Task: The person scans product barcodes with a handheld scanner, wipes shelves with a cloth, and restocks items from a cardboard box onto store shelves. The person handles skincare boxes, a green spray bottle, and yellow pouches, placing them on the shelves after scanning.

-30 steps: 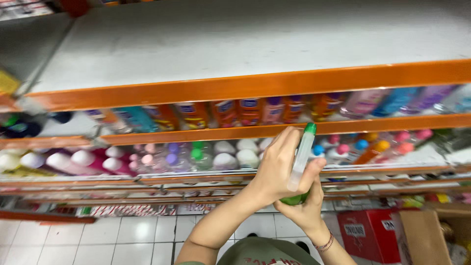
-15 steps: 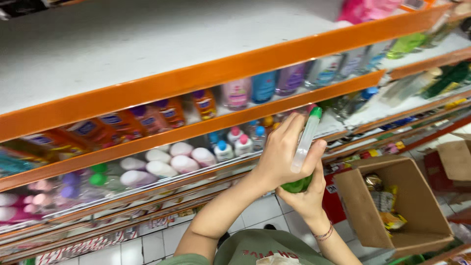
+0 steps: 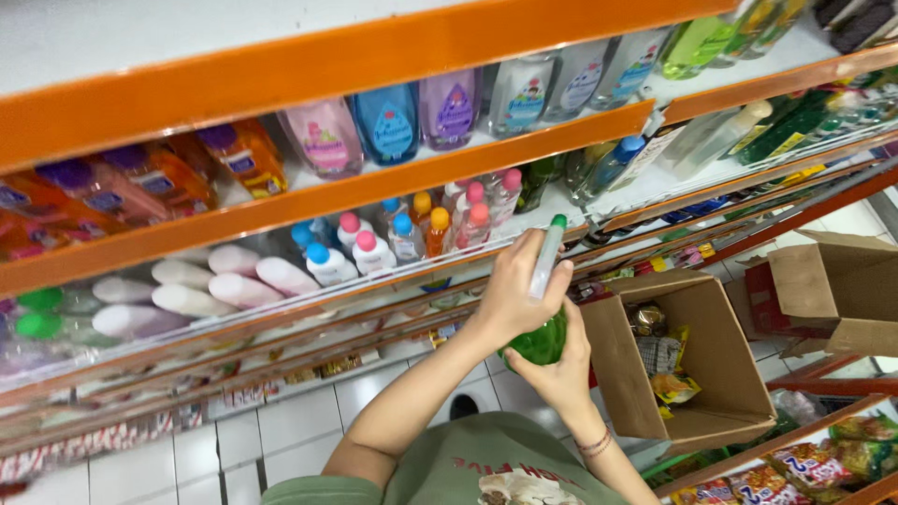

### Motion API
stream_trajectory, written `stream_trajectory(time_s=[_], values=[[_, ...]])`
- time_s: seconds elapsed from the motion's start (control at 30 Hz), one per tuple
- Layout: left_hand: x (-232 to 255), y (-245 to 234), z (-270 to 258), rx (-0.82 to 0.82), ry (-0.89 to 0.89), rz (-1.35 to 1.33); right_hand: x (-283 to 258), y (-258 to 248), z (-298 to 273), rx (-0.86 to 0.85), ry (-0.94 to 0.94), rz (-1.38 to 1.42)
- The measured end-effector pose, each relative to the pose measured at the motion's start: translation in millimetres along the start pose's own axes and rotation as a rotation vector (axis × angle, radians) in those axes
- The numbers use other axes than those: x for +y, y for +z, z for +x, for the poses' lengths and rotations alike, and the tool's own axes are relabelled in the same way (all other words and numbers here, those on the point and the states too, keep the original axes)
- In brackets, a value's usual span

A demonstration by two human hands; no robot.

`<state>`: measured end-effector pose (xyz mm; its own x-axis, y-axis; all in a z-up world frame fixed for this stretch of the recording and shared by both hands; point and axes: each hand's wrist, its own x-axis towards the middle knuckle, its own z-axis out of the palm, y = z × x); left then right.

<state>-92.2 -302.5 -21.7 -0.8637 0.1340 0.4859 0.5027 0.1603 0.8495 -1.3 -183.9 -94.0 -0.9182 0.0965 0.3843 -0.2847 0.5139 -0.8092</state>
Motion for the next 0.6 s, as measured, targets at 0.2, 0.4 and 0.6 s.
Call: stream_trajectory(time_s=[0.2,0.4,0.6], values=[[7.4,-47.6,-24.3,0.160,0.010,0.026,-10.8,24.4,6.4,-0.182,-0.122,0.062],[12.9,-114.7,-58.9,0.348,-0.049,0.210,-42.3,72.8,10.7,-0.402,-0.274,0.179],[22.7,-187.7,-102.0,0.549,-0.094,0.329,-89.1,134.4,4.3,-0.637,-0.307,0.323]])
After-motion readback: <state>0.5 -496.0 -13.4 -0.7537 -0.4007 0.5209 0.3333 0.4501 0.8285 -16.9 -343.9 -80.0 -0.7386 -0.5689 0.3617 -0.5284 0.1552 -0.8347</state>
